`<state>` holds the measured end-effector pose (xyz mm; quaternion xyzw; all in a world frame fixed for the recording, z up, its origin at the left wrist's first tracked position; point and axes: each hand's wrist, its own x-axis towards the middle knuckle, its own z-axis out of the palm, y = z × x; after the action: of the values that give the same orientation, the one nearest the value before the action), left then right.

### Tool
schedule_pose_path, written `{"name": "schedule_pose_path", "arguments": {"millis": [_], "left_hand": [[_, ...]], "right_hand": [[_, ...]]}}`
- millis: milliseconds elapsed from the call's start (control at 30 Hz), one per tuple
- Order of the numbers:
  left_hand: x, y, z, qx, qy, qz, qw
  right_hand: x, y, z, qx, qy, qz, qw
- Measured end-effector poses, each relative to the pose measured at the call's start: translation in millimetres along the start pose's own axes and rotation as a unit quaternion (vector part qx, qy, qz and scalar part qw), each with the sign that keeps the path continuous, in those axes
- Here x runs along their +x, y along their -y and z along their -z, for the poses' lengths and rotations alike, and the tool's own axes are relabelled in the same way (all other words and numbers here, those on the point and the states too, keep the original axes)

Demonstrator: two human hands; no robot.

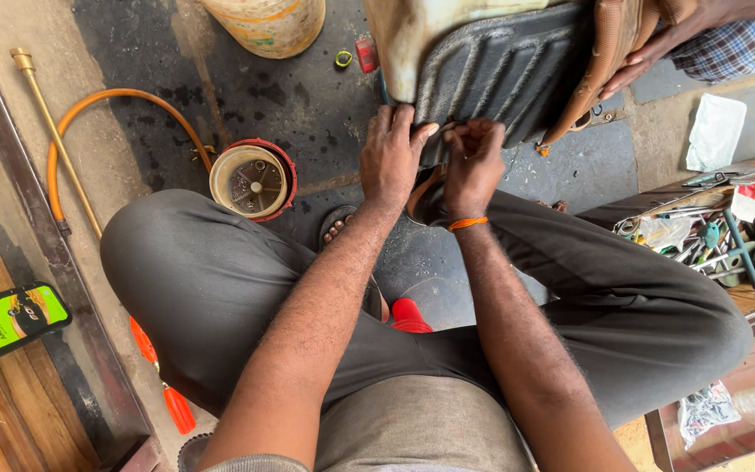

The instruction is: The person sits on the floor repairing a knapsack sprayer. They use a T-handle wrench to loosen a bolt on the pump housing, remove a small part, then use a screwdriver to work on the finned black component, and finally lift and reposition the sprayer tank.

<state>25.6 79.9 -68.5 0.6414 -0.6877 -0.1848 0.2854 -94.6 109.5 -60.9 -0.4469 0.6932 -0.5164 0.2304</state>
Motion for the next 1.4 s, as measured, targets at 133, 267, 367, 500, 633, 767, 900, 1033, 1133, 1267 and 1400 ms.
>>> {"name": "schedule_pose_path", "arguments": {"millis": [133, 267, 367, 500, 633, 767, 900, 1033, 1133, 1267, 1400], "left_hand": [[0.6, 1.4, -0.7, 0.004, 0.002, -0.004, 1.000], [1.1, 1.2, -1.8, 0.002, 0.012, 0.000, 1.000], [0.7, 0.8, -2.1, 0.001, 0.019, 0.001, 1.000], [1.3, 1.6, -1.6, 0.002, 0.013, -0.002, 1.000], [2.5, 2.1, -0.8, -0.002, 0.005, -0.006, 1.000], [2.9, 1.0, -0.2, -0.003, 0.008, -0.006, 1.000], [2.0, 1.0, -0.1, -0.002, 0.007, -0.006, 1.000], [1.2, 1.4, -0.6, 0.002, 0.016, 0.000, 1.000], [1.9, 0.9, -0.3, -0.015, -0.008, -0.008, 1.000], [3.0, 0.5, 1.4, -0.002, 0.011, 0.004, 1.000], [2.7, 1.6, 3.8, -0.002, 0.012, -0.006, 1.000]], "right_hand": [[1.4, -2.2, 0.6, -0.051, 0.037, -0.027, 0.998], [-2.9, -1.4, 0.0, -0.052, 0.033, 0.008, 0.998], [-5.9, 2.1, -1.0, -0.010, 0.050, 0.035, 0.998], [-6.0, 6.8, -0.1, -0.109, 0.037, 0.113, 0.987], [-5.7, 7.8, -0.9, -0.061, 0.047, 0.043, 0.996], [-6.5, 5.0, -4.9, 0.012, 0.040, -0.011, 0.999], [-7.3, 1.2, -6.0, 0.007, 0.026, 0.005, 1.000], [-6.8, -1.0, -5.6, -0.002, 0.032, -0.002, 0.999], [-4.9, -0.6, -6.6, -0.005, 0.025, -0.028, 0.999], [-1.0, 2.1, -4.8, 0.028, 0.029, -0.035, 0.999], [1.2, 5.8, 0.6, -0.052, 0.054, 0.045, 0.996]]}}
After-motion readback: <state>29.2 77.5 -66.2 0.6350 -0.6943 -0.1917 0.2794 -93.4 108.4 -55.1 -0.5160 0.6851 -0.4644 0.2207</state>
